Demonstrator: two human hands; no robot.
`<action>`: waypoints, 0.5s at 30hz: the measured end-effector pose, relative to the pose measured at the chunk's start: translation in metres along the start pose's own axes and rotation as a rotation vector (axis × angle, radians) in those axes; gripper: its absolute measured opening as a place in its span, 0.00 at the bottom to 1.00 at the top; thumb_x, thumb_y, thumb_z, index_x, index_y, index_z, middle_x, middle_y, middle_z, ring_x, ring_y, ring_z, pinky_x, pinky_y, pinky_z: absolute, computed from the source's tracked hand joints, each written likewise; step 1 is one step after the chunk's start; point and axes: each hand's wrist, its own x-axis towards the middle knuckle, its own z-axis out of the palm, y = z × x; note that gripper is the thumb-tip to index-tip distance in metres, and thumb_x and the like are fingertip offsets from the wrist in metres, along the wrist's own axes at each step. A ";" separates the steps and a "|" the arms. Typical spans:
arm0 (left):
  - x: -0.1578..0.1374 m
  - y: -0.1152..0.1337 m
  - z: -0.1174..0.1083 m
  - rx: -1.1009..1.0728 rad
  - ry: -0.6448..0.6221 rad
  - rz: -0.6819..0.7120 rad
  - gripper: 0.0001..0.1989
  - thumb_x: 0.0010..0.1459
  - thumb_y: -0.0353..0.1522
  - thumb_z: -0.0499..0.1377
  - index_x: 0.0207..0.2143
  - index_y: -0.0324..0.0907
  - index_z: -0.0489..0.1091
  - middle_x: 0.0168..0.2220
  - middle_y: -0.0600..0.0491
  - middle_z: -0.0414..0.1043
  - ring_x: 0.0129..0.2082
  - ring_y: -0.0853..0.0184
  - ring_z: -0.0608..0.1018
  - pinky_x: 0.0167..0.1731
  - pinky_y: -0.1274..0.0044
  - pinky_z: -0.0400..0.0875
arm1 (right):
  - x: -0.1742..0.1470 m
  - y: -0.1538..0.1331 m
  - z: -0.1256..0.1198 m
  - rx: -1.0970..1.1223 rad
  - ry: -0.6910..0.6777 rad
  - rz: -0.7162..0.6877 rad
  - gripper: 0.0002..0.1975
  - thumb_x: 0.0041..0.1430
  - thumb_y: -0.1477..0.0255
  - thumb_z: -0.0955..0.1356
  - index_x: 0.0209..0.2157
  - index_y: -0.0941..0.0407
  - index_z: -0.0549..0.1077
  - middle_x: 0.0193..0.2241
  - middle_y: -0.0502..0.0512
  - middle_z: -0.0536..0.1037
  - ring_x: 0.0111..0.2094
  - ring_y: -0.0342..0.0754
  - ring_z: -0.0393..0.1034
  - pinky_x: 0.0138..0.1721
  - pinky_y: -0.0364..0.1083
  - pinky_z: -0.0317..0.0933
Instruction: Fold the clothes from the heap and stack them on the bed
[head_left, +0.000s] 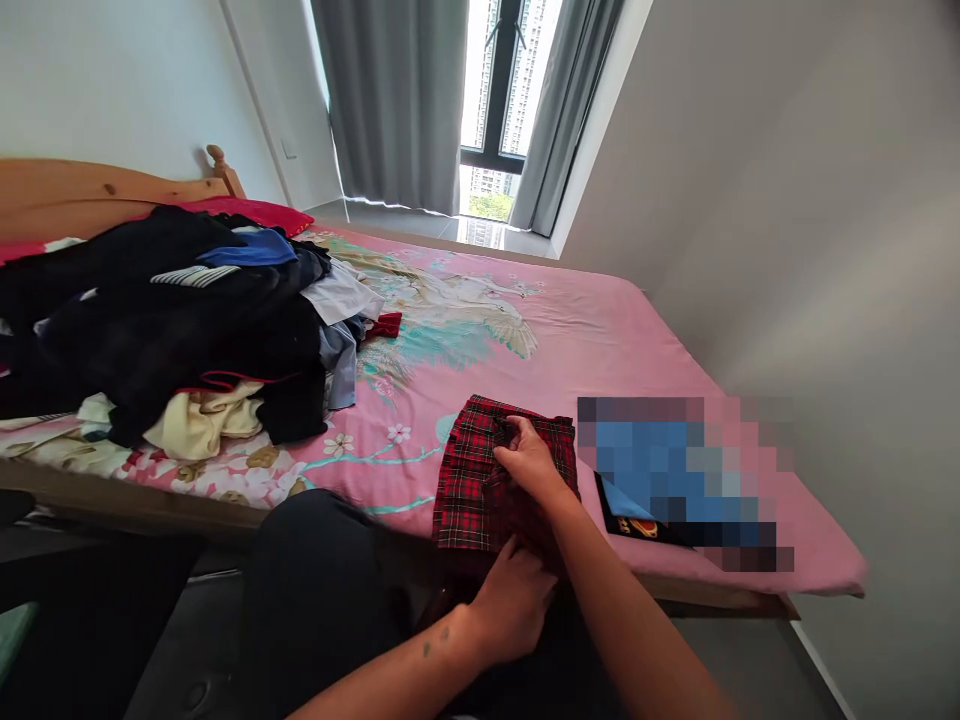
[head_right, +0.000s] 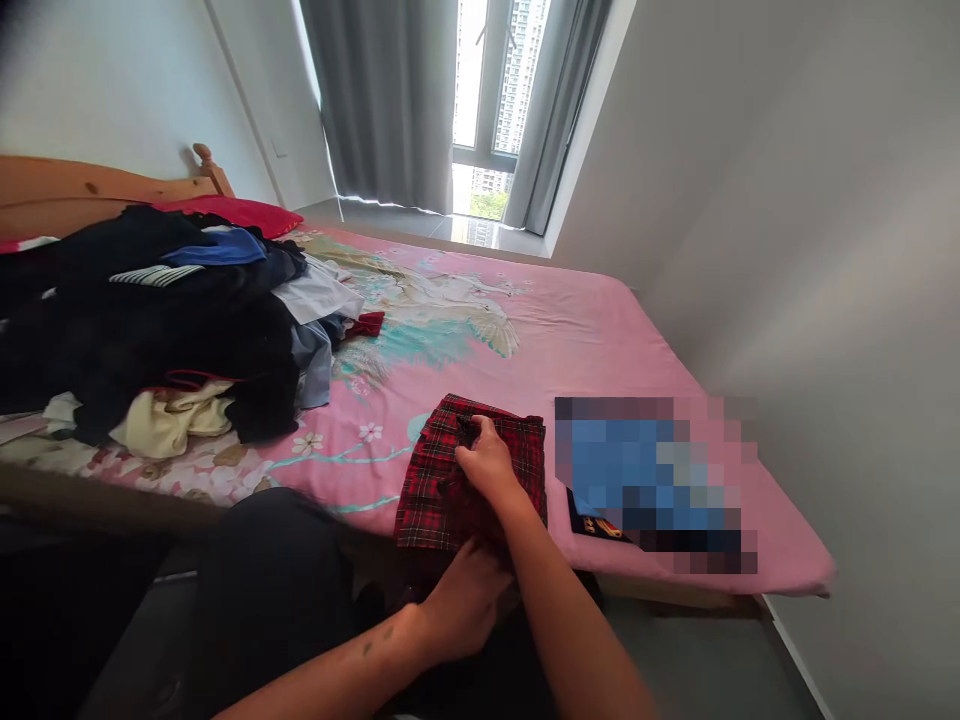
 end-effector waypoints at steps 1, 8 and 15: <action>-0.015 0.000 -0.004 -0.049 0.023 0.008 0.17 0.50 0.26 0.53 0.41 0.46 0.74 0.44 0.50 0.74 0.47 0.59 0.72 0.53 0.61 0.60 | 0.000 0.002 0.011 0.036 -0.056 0.033 0.32 0.45 0.70 0.68 0.55 0.55 0.61 0.24 0.45 0.67 0.22 0.41 0.64 0.21 0.41 0.61; -0.035 -0.009 -0.066 -0.106 0.382 -0.098 0.14 0.49 0.20 0.48 0.26 0.43 0.70 0.30 0.51 0.72 0.35 0.65 0.73 0.38 0.69 0.68 | -0.026 0.045 -0.014 0.249 0.163 -0.019 0.21 0.54 0.59 0.64 0.46 0.56 0.68 0.35 0.54 0.72 0.34 0.47 0.70 0.27 0.43 0.67; 0.050 -0.035 -0.084 0.142 0.190 0.028 0.18 0.62 0.31 0.47 0.52 0.45 0.67 0.59 0.51 0.63 0.62 0.62 0.59 0.62 0.60 0.45 | -0.077 0.135 -0.069 0.280 0.350 0.274 0.22 0.47 0.60 0.70 0.42 0.57 0.69 0.40 0.59 0.75 0.43 0.52 0.71 0.46 0.49 0.66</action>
